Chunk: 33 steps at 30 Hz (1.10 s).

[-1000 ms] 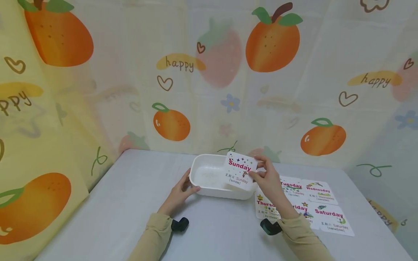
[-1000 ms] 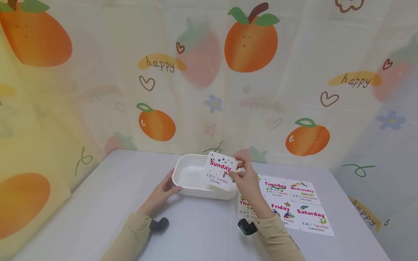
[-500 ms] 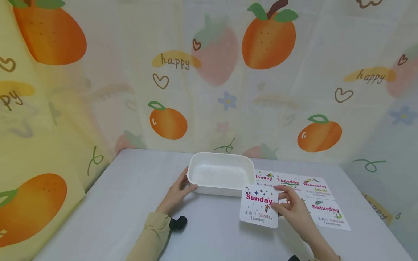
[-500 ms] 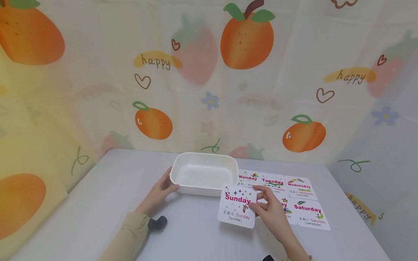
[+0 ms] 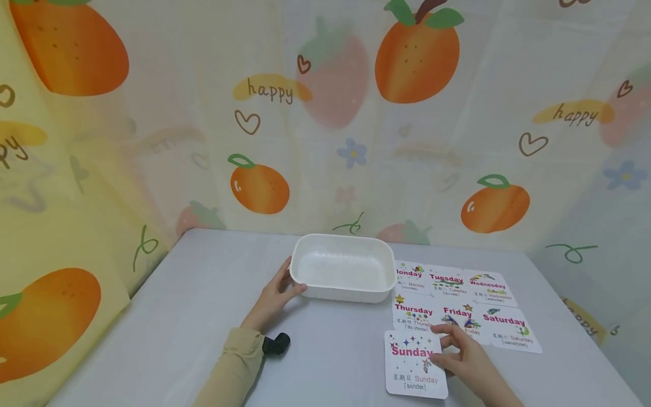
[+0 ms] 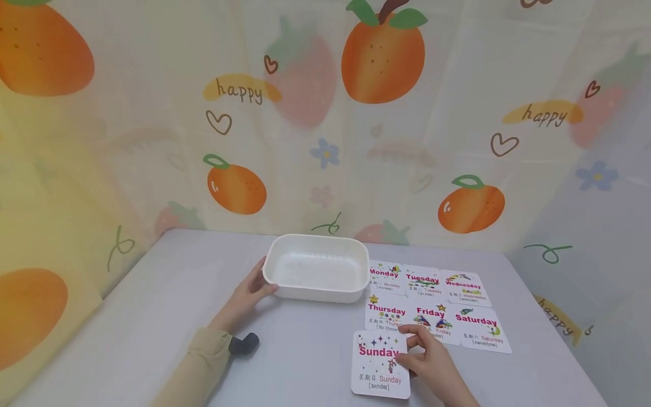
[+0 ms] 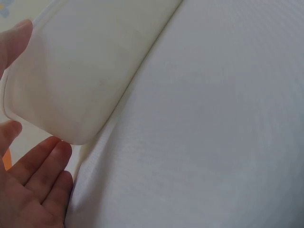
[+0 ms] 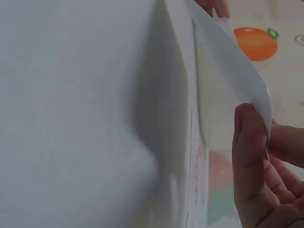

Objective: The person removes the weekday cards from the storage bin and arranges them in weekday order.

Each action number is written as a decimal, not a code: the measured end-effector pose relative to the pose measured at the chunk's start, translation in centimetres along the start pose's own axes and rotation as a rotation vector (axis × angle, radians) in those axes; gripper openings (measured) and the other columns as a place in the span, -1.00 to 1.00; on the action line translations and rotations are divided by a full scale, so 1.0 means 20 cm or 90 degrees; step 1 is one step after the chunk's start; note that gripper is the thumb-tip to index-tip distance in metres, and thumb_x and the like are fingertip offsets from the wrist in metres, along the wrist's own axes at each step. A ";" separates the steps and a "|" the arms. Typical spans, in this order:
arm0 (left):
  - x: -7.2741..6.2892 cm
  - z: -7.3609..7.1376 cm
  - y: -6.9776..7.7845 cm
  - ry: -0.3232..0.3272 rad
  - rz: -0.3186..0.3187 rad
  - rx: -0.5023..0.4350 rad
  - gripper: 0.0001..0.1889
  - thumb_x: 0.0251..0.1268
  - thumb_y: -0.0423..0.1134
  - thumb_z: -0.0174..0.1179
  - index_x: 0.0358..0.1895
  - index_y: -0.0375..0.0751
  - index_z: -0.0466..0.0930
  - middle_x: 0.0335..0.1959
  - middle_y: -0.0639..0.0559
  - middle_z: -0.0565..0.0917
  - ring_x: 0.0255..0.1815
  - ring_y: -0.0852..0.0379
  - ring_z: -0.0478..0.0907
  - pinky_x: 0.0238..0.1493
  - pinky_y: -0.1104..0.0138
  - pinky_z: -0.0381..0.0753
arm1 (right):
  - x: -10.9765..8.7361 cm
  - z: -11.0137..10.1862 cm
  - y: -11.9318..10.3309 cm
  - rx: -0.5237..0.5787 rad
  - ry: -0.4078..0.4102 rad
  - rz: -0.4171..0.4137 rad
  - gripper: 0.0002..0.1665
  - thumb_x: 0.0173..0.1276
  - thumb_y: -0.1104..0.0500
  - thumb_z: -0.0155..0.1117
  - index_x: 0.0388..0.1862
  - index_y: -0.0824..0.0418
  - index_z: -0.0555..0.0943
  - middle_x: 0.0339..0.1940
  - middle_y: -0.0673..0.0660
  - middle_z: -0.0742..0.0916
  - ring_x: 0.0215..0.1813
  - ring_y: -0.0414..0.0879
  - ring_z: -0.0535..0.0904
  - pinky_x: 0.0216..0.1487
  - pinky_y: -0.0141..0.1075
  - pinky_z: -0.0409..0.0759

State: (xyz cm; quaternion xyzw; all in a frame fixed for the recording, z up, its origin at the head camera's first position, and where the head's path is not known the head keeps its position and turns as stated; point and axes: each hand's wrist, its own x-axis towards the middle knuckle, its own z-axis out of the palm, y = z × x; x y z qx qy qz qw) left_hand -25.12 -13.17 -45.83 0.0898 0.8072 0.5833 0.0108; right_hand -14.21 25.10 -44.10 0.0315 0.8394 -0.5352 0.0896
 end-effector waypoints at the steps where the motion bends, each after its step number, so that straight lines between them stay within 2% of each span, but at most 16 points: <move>1: 0.00 0.00 0.00 0.000 0.001 0.000 -0.11 0.13 -0.01 0.29 0.47 0.02 -0.04 0.27 -0.20 0.35 0.29 -0.10 0.26 0.19 -0.19 0.15 | 0.00 0.00 0.01 -0.006 -0.001 0.001 -0.31 0.11 0.26 0.38 0.19 0.37 0.31 -0.31 0.18 0.53 -0.49 0.02 0.59 -0.40 -0.24 0.63; 7: 0.01 0.00 -0.01 0.004 0.005 0.008 -0.12 0.14 -0.04 0.29 0.47 -0.01 -0.04 0.26 -0.20 0.35 0.29 -0.10 0.26 0.18 -0.18 0.19 | -0.01 -0.01 0.05 -0.101 0.034 0.041 -0.36 0.06 0.25 0.42 0.12 0.36 0.40 -0.35 0.11 0.50 -0.53 -0.06 0.51 -0.46 -0.31 0.57; 11: 0.05 0.01 -0.10 0.016 0.003 0.010 -0.10 0.11 0.00 0.31 0.47 0.06 -0.04 0.26 -0.18 0.36 0.29 -0.12 0.25 0.17 -0.19 0.19 | 0.00 -0.01 0.07 -0.178 0.049 0.049 -0.41 0.02 0.23 0.45 0.05 0.34 0.45 -0.44 0.06 0.48 -0.54 -0.11 0.44 -0.54 -0.35 0.48; 14: 0.08 0.02 -0.16 0.024 -0.001 0.014 -0.08 0.06 0.08 0.32 0.47 0.16 -0.03 0.26 -0.12 0.37 0.30 -0.10 0.24 0.18 -0.20 0.17 | 0.01 -0.01 0.08 -0.218 0.056 0.035 -0.42 0.02 0.23 0.45 0.03 0.35 0.47 -0.48 0.05 0.48 -0.54 -0.12 0.43 -0.57 -0.35 0.49; 16: 0.09 0.02 -0.18 0.026 0.000 0.017 -0.08 0.04 0.12 0.32 0.46 0.22 -0.03 0.25 -0.07 0.39 0.30 -0.07 0.25 0.18 -0.19 0.17 | 0.03 -0.01 0.09 -0.234 0.059 0.031 -0.42 0.02 0.24 0.45 0.03 0.36 0.47 -0.49 0.04 0.48 -0.54 -0.13 0.43 -0.57 -0.35 0.51; 19: 0.09 0.02 -0.18 0.030 -0.002 0.018 -0.08 0.01 0.16 0.32 0.45 0.27 -0.02 0.24 -0.02 0.40 0.29 -0.04 0.26 0.19 -0.17 0.18 | 0.04 -0.02 0.09 -0.252 0.058 0.015 -0.42 0.02 0.25 0.45 0.03 0.38 0.48 -0.51 0.04 0.48 -0.56 -0.12 0.42 -0.59 -0.35 0.50; 26: 0.08 0.03 -0.17 0.030 0.001 0.006 -0.09 0.04 0.11 0.32 0.45 0.24 0.00 0.24 -0.06 0.39 0.30 -0.08 0.25 0.17 -0.20 0.18 | 0.07 -0.02 0.08 -0.278 0.044 0.005 -0.47 0.06 0.27 0.42 0.02 0.39 0.48 -0.52 0.06 0.45 -0.54 -0.12 0.39 -0.58 -0.38 0.43; 33: 0.08 0.03 -0.17 0.029 -0.017 0.009 -0.09 0.00 0.15 0.32 0.43 0.35 -0.01 0.25 0.01 0.38 0.30 -0.02 0.25 0.18 -0.17 0.19 | 0.08 -0.02 0.07 -0.298 0.033 -0.007 -0.50 0.07 0.29 0.40 0.00 0.41 0.49 -0.54 0.06 0.44 -0.52 -0.13 0.36 -0.58 -0.38 0.36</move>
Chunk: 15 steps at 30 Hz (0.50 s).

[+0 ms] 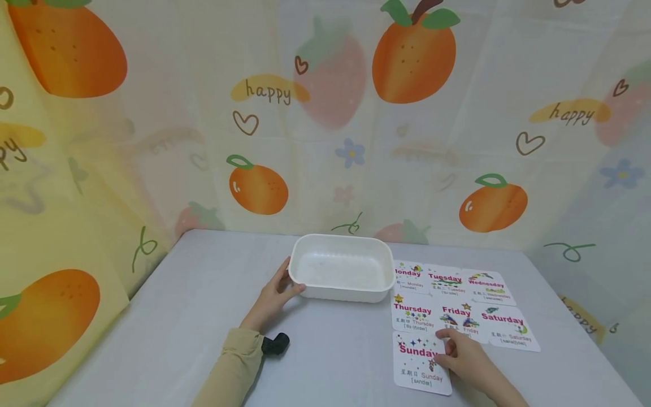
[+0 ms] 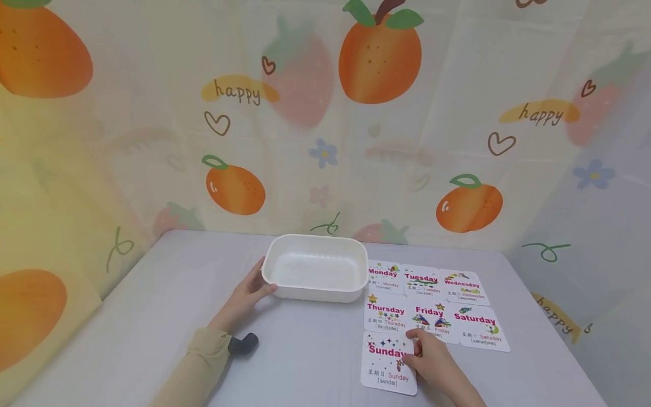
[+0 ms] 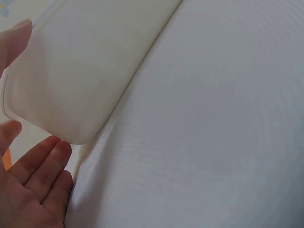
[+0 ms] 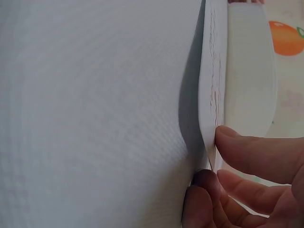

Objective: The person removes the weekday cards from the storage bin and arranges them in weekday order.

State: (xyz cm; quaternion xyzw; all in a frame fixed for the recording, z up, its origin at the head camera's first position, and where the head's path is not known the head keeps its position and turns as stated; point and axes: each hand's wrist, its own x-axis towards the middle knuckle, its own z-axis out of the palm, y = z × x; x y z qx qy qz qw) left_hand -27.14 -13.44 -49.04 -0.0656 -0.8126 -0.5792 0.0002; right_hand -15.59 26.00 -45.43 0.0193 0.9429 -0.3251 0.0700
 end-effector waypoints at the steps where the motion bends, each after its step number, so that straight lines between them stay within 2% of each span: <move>1: 0.00 0.00 0.00 -0.002 -0.001 -0.001 -0.09 0.00 0.15 0.32 0.43 0.34 -0.01 0.26 0.00 0.38 0.30 -0.02 0.25 0.18 -0.17 0.19 | 0.00 0.00 0.00 0.000 0.001 -0.002 -0.50 0.07 0.29 0.40 0.00 0.41 0.49 -0.54 0.06 0.44 -0.51 -0.13 0.36 -0.57 -0.38 0.35; 3: 0.00 0.00 0.01 -0.004 0.003 -0.005 -0.08 0.03 0.11 0.33 0.45 0.26 -0.02 0.26 -0.05 0.37 0.30 -0.05 0.24 0.18 -0.18 0.18 | 0.00 0.00 0.00 -0.002 0.004 -0.007 -0.51 0.07 0.29 0.40 -0.01 0.41 0.49 -0.54 0.05 0.44 -0.51 -0.13 0.36 -0.56 -0.38 0.34; 6: -0.03 -0.01 0.08 -0.010 0.009 -0.001 -0.10 0.10 0.00 0.31 0.47 0.10 -0.03 0.27 -0.15 0.35 0.30 -0.13 0.23 0.17 -0.21 0.18 | 0.00 0.00 0.00 0.000 0.007 -0.011 -0.52 0.06 0.29 0.40 -0.02 0.40 0.50 -0.54 0.05 0.44 -0.49 -0.13 0.36 -0.55 -0.39 0.34; 10: -0.08 -0.02 0.17 -0.018 0.011 0.011 -0.13 0.16 -0.08 0.28 0.48 -0.01 -0.05 0.29 -0.21 0.32 0.31 -0.16 0.21 0.17 -0.20 0.18 | 0.01 0.01 0.01 0.004 0.004 -0.008 -0.51 0.07 0.29 0.40 -0.01 0.39 0.50 -0.53 0.05 0.44 -0.48 -0.13 0.36 -0.54 -0.38 0.35; 15: -0.08 -0.02 0.18 -0.021 0.015 0.005 -0.13 0.16 -0.08 0.29 0.47 -0.02 -0.04 0.28 -0.21 0.33 0.32 -0.15 0.21 0.19 -0.17 0.17 | 0.01 0.01 0.02 0.002 0.004 -0.004 -0.51 0.08 0.28 0.40 -0.01 0.39 0.49 -0.52 0.05 0.44 -0.48 -0.12 0.36 -0.53 -0.38 0.36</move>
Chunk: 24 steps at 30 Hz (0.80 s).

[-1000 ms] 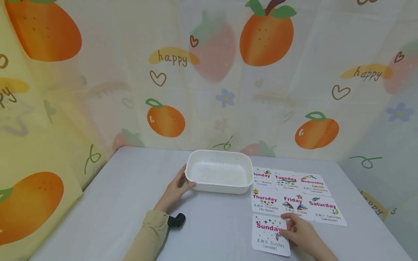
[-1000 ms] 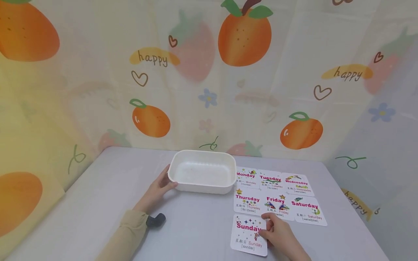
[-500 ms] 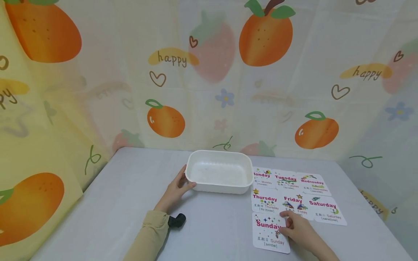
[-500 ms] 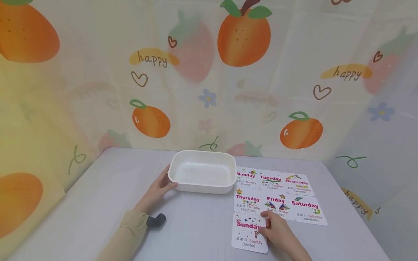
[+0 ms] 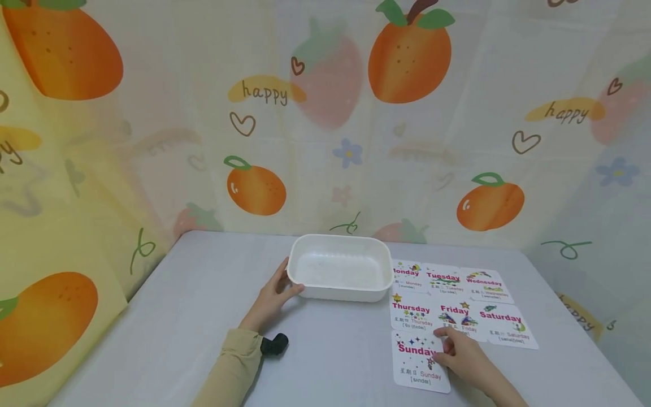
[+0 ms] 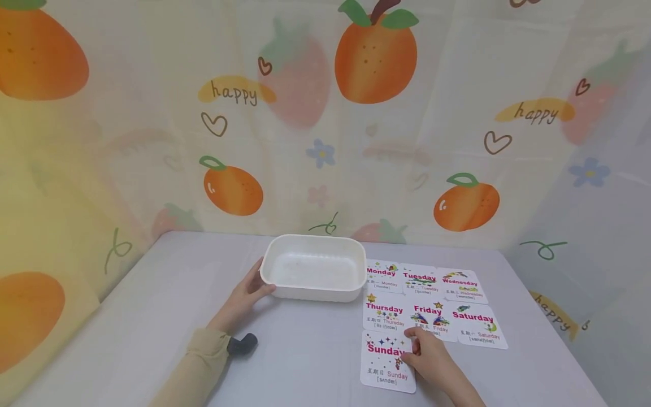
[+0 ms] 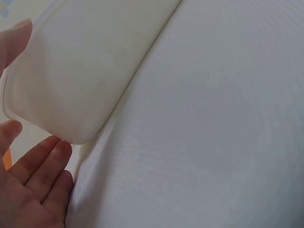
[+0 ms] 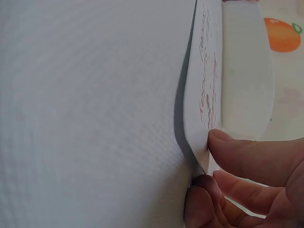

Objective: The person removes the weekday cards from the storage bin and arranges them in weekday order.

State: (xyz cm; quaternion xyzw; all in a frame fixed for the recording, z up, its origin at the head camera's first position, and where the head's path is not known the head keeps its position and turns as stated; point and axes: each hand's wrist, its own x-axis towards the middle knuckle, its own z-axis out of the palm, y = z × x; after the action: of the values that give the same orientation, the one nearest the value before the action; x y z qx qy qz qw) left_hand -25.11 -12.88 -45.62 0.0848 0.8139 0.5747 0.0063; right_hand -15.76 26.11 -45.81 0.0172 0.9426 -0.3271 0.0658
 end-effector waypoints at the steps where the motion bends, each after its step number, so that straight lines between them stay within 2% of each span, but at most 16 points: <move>1: 0.00 0.00 0.00 -0.001 -0.002 -0.003 -0.12 0.15 -0.08 0.29 0.47 -0.01 -0.05 0.28 -0.20 0.33 0.32 -0.14 0.21 0.20 -0.17 0.17 | 0.00 0.00 0.00 0.002 0.001 -0.001 -0.51 0.08 0.28 0.40 -0.01 0.39 0.49 -0.52 0.05 0.44 -0.48 -0.12 0.36 -0.53 -0.38 0.36; 4: 0.04 0.00 -0.08 0.006 -0.005 -0.008 -0.09 0.10 0.03 0.30 0.47 0.06 -0.04 0.28 -0.12 0.35 0.32 -0.09 0.22 0.20 -0.15 0.18 | 0.00 0.00 0.00 0.007 0.002 -0.002 -0.51 0.07 0.28 0.40 -0.01 0.40 0.49 -0.52 0.05 0.44 -0.47 -0.12 0.36 -0.53 -0.38 0.35; 8: 0.04 0.00 -0.10 0.009 -0.009 -0.011 -0.07 0.08 0.05 0.31 0.47 0.05 -0.05 0.29 -0.12 0.34 0.32 -0.10 0.21 0.19 -0.17 0.16 | 0.01 0.01 -0.01 0.009 0.007 -0.007 -0.55 0.08 0.29 0.38 -0.04 0.39 0.51 -0.53 0.04 0.44 -0.48 -0.12 0.35 -0.54 -0.39 0.33; 12: 0.01 -0.02 -0.03 0.000 -0.008 -0.006 -0.10 0.15 -0.05 0.29 0.48 -0.05 -0.07 0.30 -0.19 0.31 0.33 -0.14 0.20 0.19 -0.17 0.18 | 0.01 0.02 -0.01 0.012 0.013 -0.006 -0.58 0.09 0.34 0.36 -0.05 0.38 0.51 -0.54 0.04 0.44 -0.49 -0.12 0.35 -0.55 -0.39 0.32; 24: 0.01 -0.03 -0.04 0.003 -0.001 -0.006 -0.11 0.15 -0.05 0.29 0.48 -0.06 -0.06 0.27 -0.18 0.35 0.31 -0.12 0.23 0.17 -0.13 0.25 | 0.02 0.02 -0.01 0.017 0.022 -0.017 -0.53 0.07 0.35 0.35 0.00 0.36 0.47 -0.54 0.03 0.45 -0.51 -0.12 0.35 -0.56 -0.40 0.33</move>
State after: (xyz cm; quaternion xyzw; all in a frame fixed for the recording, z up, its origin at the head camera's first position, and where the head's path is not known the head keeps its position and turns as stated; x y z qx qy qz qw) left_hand -25.39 -13.64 -46.22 0.0831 0.8112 0.5788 0.0054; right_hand -16.07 25.69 -46.05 0.0113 0.9393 -0.3400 0.0452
